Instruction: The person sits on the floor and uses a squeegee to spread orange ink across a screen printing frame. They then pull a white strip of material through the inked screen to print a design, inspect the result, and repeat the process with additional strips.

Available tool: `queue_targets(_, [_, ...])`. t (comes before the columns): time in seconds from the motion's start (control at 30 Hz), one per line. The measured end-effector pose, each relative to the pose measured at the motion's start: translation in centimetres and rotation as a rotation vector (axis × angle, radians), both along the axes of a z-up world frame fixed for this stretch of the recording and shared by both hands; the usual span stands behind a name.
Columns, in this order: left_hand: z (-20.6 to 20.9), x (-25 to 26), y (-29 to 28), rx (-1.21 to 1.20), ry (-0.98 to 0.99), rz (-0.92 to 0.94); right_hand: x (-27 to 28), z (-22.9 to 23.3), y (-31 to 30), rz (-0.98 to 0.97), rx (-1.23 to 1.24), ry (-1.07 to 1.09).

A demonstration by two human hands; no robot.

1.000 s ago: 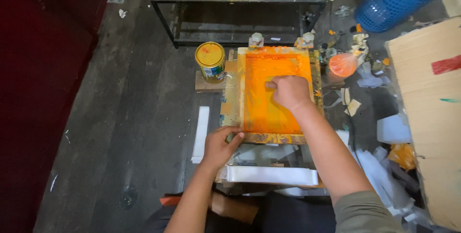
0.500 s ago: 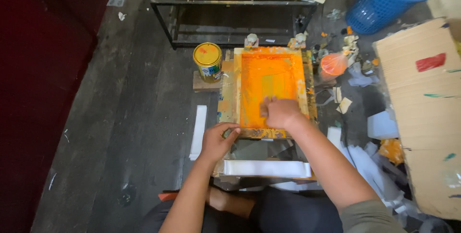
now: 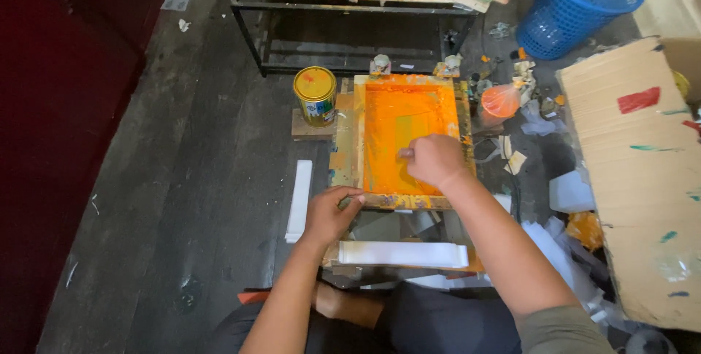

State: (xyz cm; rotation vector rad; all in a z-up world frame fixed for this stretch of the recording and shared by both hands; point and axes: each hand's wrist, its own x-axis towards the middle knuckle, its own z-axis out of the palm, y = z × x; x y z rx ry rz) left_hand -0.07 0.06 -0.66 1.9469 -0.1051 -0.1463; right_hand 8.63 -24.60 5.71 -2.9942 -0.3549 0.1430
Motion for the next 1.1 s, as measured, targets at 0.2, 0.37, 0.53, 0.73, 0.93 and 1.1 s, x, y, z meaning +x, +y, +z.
queue_targets(0.2, [0.0,0.4,-0.1,0.032,-0.025,0.009,6.1,-5.7,-1.1,0.009,-0.071,-0.23])
queue_targets(0.37, [0.2,0.5,-0.4,0.031,-0.092,0.025,7.1,-7.5,-0.3,0.029,-0.171,0.024])
queue_targets(0.53, [0.3,0.5,-0.5,0.006,-0.056,0.035,5.7,-6.6,-0.3,0.033,-0.214,0.153])
queue_targets(0.73, [0.4,-0.1,-0.5,-0.046,-0.076,0.044,0.9,-2.2,0.8,0.097,-0.191,0.356])
queue_targets(0.93, [1.3,-0.9,-0.4,-0.013,-0.066,0.026,-2.3,3.0,0.3,0.117,0.007,0.34])
queue_targets(1.1, [2.1,-1.0,-0.4,0.005,-0.028,0.018,-0.8,1.3,-0.9,0.129,-0.001,0.116])
